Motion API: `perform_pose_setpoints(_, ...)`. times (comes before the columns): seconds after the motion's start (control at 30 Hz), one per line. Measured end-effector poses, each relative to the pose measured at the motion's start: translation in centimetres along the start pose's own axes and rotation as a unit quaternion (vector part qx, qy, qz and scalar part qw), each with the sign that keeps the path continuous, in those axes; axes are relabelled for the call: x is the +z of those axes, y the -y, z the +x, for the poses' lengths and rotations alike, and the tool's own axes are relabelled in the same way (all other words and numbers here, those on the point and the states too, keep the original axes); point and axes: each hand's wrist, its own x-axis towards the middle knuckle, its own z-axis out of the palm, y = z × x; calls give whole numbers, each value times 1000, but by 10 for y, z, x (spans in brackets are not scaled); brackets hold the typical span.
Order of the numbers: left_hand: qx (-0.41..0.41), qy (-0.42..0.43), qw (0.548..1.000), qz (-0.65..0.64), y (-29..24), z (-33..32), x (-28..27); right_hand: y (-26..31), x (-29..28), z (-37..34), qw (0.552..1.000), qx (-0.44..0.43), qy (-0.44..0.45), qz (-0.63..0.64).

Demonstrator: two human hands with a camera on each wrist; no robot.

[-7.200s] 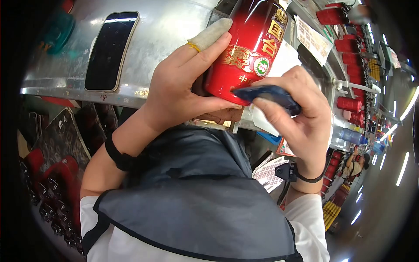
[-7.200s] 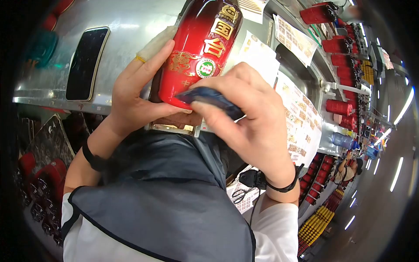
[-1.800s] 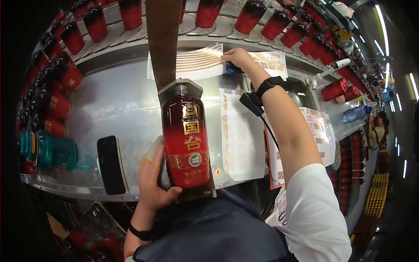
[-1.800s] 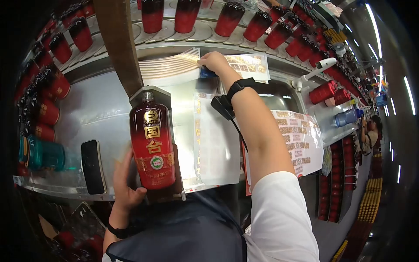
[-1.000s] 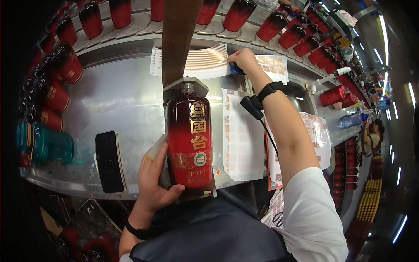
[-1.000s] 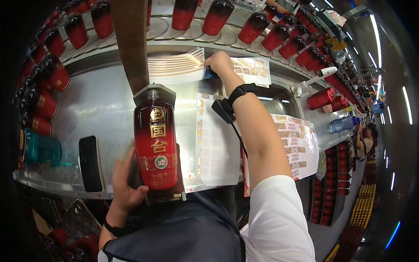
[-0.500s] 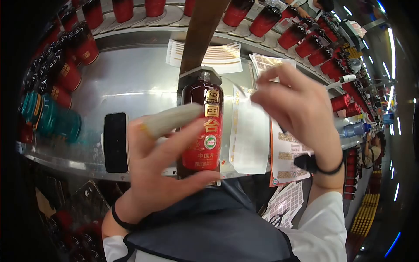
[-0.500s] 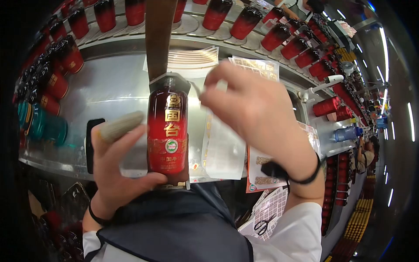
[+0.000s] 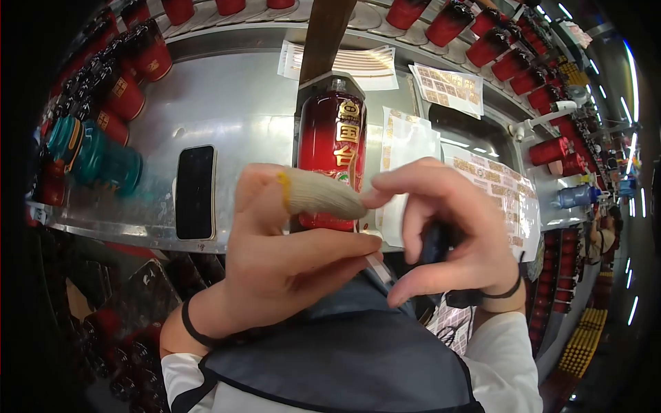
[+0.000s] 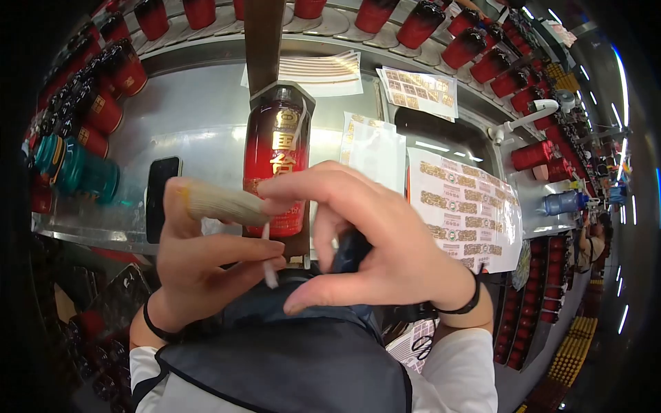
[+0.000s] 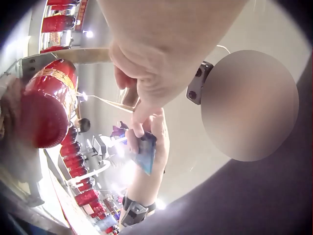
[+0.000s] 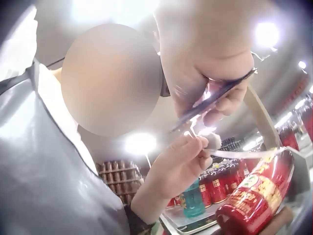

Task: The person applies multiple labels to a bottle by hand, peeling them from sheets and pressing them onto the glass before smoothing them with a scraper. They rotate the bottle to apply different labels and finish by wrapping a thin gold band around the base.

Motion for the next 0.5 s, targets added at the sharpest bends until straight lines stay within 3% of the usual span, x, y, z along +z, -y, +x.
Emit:
perform_pose_setpoints(0.07, -34, 3, 999, -8, 0, -8, -3, -16, 16, -2, 999, 5, 3, 46)
perform_pose_setpoints(0.17, -28, -2, 998, -52, 0, -10, -3, -23, 36, -6, 996, -54, -30, -65)
perform_pose_setpoints(0.27, -59, 11, 989, -133, 4, -13, -4, -25, 35, -11, 994, -75, -9, -81)
perform_pose_setpoints(0.33, -56, 9, 977, -207, 12, -16, 0, -16, 32, -16, 998, -43, -8, -39)
perform_pose_setpoints(0.5, -90, 20, 927, -363, 11, -9, 17, 8, 15, -32, 997, -6, -12, -75)
